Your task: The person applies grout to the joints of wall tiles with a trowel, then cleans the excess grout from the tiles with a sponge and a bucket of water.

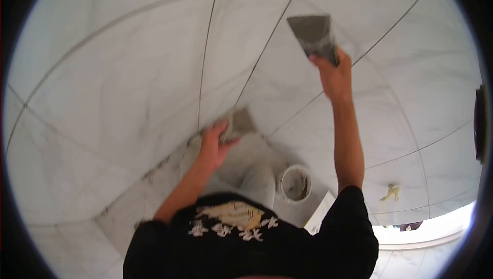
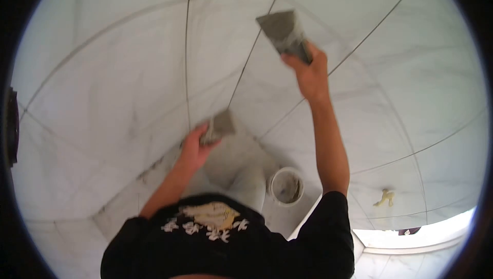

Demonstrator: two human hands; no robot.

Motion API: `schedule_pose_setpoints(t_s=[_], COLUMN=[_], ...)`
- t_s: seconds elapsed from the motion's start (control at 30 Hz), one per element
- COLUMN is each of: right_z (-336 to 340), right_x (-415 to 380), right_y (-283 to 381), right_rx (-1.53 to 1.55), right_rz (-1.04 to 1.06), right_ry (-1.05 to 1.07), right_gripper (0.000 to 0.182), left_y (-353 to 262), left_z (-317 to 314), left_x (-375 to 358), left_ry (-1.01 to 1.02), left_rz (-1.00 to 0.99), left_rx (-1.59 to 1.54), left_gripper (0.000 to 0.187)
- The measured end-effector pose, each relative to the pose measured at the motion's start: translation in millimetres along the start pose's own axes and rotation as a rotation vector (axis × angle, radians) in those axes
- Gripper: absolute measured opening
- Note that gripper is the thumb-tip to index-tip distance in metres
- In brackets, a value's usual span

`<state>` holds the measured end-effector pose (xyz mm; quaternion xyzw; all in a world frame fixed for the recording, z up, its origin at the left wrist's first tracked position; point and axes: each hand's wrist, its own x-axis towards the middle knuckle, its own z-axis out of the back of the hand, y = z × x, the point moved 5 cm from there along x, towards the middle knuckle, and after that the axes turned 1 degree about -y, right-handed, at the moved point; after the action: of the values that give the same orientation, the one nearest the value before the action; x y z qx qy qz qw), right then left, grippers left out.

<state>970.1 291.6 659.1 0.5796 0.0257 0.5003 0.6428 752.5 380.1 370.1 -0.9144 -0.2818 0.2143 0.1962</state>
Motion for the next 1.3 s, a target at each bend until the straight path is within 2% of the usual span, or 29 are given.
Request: schedule_pose_setpoints(t_s=[0.07,0.13,0.17,0.2,0.27,0.3,0.53,0.6,0.63,0.7,0.73,0.8,0.83,0.9,1.0,1.13,1.2,1.3], right_z=[-27.2,-50.6,-52.7,-50.8,-45.8,-42.6,-20.0,-15.3,-15.7,0.4,1.0,-6.0,-9.2,-28.2,-37.9,-42.8,-44.6,-46.6], right_x=[-76.9,-116.9,-129.2,-136.3,-146.6,-151.6,-141.9,-140.9,-147.6,-159.3,-169.9,-193.0,-202.3,-223.2,-230.0,-227.6,-225.2,-215.5], right_y=[-21.5,-1.7,-1.6,-6.1,-6.2,-1.5,-54.8,-65.5,-67.5,-78.3,-69.9,-65.5,-58.0,-50.2,-49.6,-63.4,-67.7,-67.0], right_rx=[-0.126,-0.085,-0.1,-0.1,-0.304,-0.369,-0.508,-0.819,-0.815,-0.265,-0.257,0.813,0.82,0.833,0.832,0.828,0.874,0.894], right_rz=[-0.103,0.213,0.257,0.249,0.454,0.479,0.534,0.526,0.523,-0.027,-0.032,-0.579,-0.597,-0.806,-0.893,-0.94,-0.986,-0.995], right_ry=[0.131,0.254,0.333,0.32,0.3,0.318,0.197,0.158,0.153,-0.111,-0.097,-0.237,-0.244,-0.12,-0.14,-0.13,-0.154,-0.132], right_gripper=[0.045,0.06,0.07,0.07,0.077,0.082,0.083,0.073,0.073,0.048,0.048,0.03,0.03,0.033,0.03,0.031,0.032,0.031], left_y=[-25.1,-38.6,-44.6,-45.1,-38.0,-38.6,-28.7,-28.1,-30.8,-39.2,-37.7,-40.0,-39.0,-37.0,-27.9,-18.4,-19.1,-17.8], left_z=[-44.8,-68.1,-79.9,-88.3,-91.5,-92.8,-83.5,-79.1,-76.8,-72.4,-69.3,-58.8,-55.6,-54.5,-57.5,-42.2,-44.8,-45.9], left_x=[-12.7,-22.1,-27.0,-31.1,-39.1,-41.6,-47.8,-46.9,-46.1,-42.1,-40.3,-34.9,-34.6,-34.7,-38.5,-31.5,-33.3,-34.1], left_ry=[0.063,0.108,0.141,0.183,0.186,0.182,0.215,0.263,0.262,0.254,0.237,0.187,0.173,0.189,0.199,0.166,0.236,0.273], left_rz=[-0.037,-0.066,-0.087,-0.107,-0.131,-0.173,-0.167,-0.157,-0.156,-0.205,-0.208,-0.252,-0.24,-0.287,-0.323,-0.367,-0.503,-0.567], left_rx=[-0.006,0.009,0.033,0.056,0.093,0.117,0.188,0.117,0.125,0.098,0.096,0.19,0.199,0.256,0.29,0.446,0.578,0.668], left_gripper=[0.029,0.029,0.032,0.036,0.036,0.036,0.037,0.038,0.038,0.04,0.04,0.04,0.04,0.04,0.041,0.04,0.038,0.035])
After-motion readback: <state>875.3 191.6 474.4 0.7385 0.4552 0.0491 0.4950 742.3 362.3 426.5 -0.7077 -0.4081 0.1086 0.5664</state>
